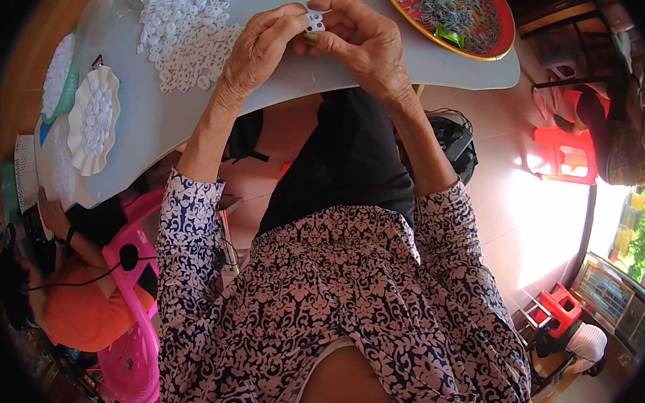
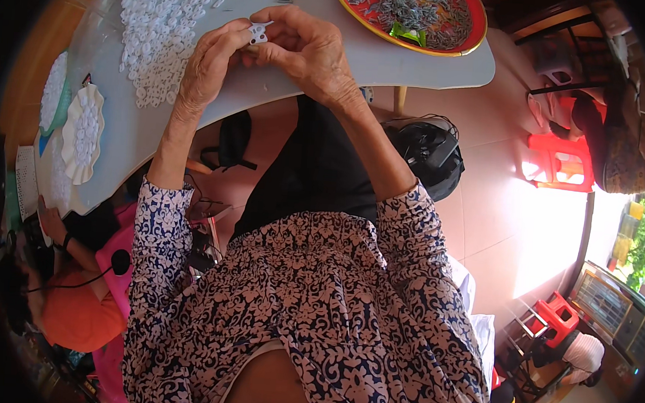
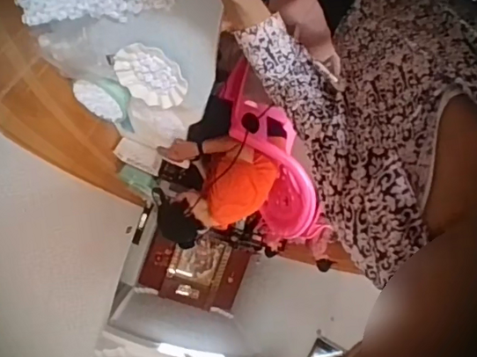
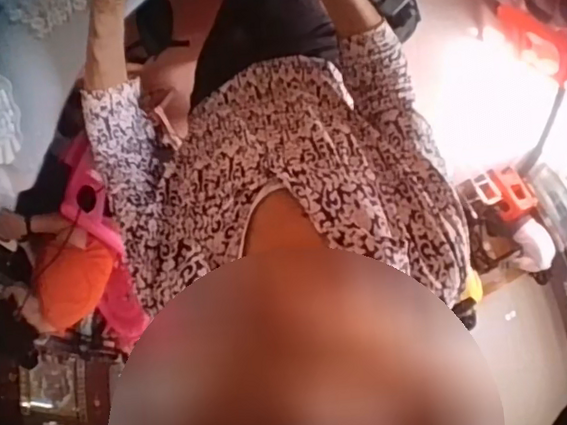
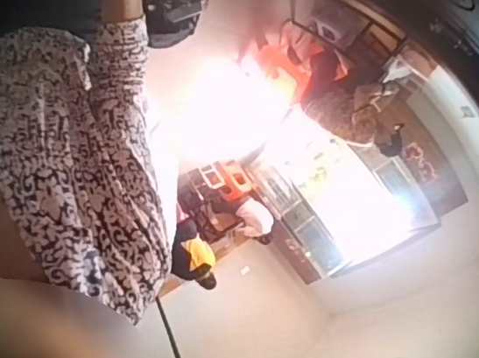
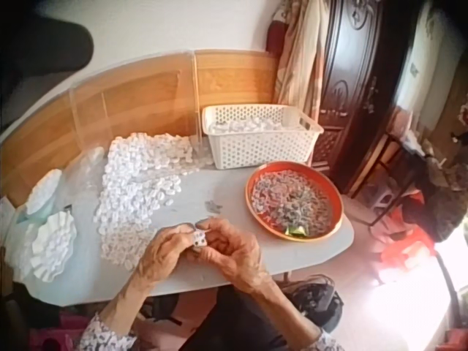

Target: Sorting and arranging small white plastic garment accessories on a table.

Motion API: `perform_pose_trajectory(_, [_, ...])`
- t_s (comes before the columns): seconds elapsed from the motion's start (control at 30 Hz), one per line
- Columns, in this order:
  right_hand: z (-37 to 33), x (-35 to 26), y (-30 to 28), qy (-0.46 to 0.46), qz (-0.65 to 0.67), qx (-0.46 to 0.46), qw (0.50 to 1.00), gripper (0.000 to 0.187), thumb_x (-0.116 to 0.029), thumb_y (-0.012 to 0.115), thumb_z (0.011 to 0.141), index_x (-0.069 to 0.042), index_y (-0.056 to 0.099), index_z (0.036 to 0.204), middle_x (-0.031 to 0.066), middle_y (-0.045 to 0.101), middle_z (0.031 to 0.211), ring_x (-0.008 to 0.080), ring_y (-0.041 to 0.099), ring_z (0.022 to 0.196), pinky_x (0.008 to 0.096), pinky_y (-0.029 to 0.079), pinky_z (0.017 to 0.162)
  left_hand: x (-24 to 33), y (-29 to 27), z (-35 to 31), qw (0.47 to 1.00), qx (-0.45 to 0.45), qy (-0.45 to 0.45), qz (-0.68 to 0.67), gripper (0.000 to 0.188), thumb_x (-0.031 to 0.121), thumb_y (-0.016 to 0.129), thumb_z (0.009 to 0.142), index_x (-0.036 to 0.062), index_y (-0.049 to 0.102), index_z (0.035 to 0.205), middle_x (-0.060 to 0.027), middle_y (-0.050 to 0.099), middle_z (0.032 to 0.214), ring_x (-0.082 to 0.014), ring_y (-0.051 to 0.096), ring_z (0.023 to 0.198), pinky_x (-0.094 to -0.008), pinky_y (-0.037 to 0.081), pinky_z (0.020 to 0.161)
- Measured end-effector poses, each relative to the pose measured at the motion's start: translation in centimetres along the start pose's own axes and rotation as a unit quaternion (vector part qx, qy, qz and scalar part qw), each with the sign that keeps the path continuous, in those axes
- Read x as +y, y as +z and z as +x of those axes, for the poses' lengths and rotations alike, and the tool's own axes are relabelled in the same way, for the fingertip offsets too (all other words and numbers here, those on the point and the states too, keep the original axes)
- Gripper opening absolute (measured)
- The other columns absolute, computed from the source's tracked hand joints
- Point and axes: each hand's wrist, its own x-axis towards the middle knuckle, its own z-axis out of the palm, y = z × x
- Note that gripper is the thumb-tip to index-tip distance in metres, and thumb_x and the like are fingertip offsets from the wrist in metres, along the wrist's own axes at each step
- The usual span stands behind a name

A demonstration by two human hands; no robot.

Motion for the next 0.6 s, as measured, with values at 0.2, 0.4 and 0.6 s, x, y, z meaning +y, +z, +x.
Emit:
perform_pose_trajectory(0.2, [-0.2, -0.1, -0.1, 0.007, -0.015, -0.041, 0.999, 0.034, -0.002, 0.062, 0.086, 0.001, 0.051, 0.118, 0.0098, 0.065, 0.093, 0.0171, 0.066, 0.086, 0.0238, 0.053, 0.075, -1.6, -0.5, 0.2, 0.998, -0.015, 0.041, -0.043, 0.022, 0.017, 0.041, 0.089, 0.0003, 0.05, 0.078, -0.0056, 0.051, 0.068, -0.0152, 0.048, 0.06, -0.0286, 0.04, 0.06])
perform_pose_trajectory(0.4, [-0.4, 0.2, -0.1, 0.002, -0.086, -0.03, 0.996, 0.034, -0.002, 0.063, 0.085, 0.002, 0.052, 0.117, 0.0091, 0.065, 0.092, 0.0135, 0.065, 0.082, 0.0225, 0.052, 0.073, -1.1, -0.3, -0.1, 1.0, 0.004, 0.023, -0.004, 0.025, 0.019, 0.043, 0.089, 0.0001, 0.051, 0.075, -0.0041, 0.052, 0.067, -0.0136, 0.048, 0.061, -0.0273, 0.039, 0.06])
perform_pose_trajectory(0.6, [-0.3, 0.6, 0.3, -0.019, -0.069, 0.011, 0.997, 0.03, -0.006, 0.069, 0.079, 0.002, 0.059, 0.105, 0.0077, 0.067, 0.077, 0.011, 0.067, 0.073, 0.0228, 0.053, 0.067, -1.0, -0.2, -0.2, 0.999, -0.01, 0.048, 0.004, 0.023, 0.018, 0.043, 0.09, 0.0005, 0.052, 0.078, -0.0044, 0.052, 0.068, -0.014, 0.05, 0.061, -0.0265, 0.041, 0.06])
